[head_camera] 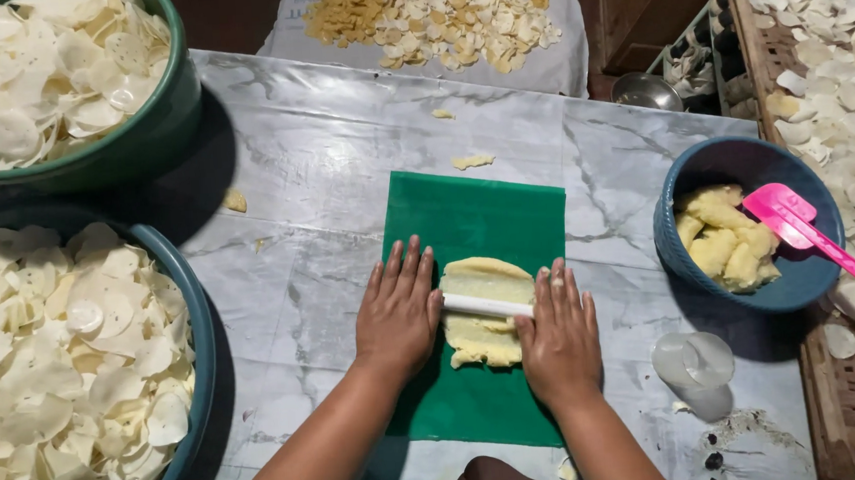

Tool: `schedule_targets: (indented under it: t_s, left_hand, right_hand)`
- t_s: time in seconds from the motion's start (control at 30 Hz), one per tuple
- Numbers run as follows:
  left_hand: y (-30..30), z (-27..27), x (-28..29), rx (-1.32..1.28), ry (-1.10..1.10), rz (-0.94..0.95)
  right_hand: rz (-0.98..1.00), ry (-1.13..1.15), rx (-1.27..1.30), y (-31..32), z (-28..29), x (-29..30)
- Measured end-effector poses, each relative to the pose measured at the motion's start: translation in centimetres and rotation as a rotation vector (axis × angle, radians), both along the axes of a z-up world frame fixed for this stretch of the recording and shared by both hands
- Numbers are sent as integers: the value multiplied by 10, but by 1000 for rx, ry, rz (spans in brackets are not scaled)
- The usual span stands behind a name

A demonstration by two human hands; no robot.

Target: Rolling out small portions of dough into thin sheets using a rolling pin

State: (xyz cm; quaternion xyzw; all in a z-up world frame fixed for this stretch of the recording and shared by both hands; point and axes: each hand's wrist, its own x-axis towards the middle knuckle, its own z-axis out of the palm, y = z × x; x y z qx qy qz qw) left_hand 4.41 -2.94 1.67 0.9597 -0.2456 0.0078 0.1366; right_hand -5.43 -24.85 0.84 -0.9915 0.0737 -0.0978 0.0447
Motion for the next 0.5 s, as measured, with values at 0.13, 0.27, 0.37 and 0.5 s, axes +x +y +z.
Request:
schedule_targets:
  t_s: [0.13,0.27,0.37,0.5]
  left_hand:
    - [9,1,-6,26,122,-29]
    - [-13,32,44,-74,14,31]
    - [-19,19,43,-27,38,27]
    - [-4,0,1,-52,-42,-51]
  right_hand:
    - [-58,151,165,-11,5,-7]
    - [-189,9,211,-33,6,52]
    - [-219,109,223,-24,-2,57]
    - [-142,119,7,-1,2,7]
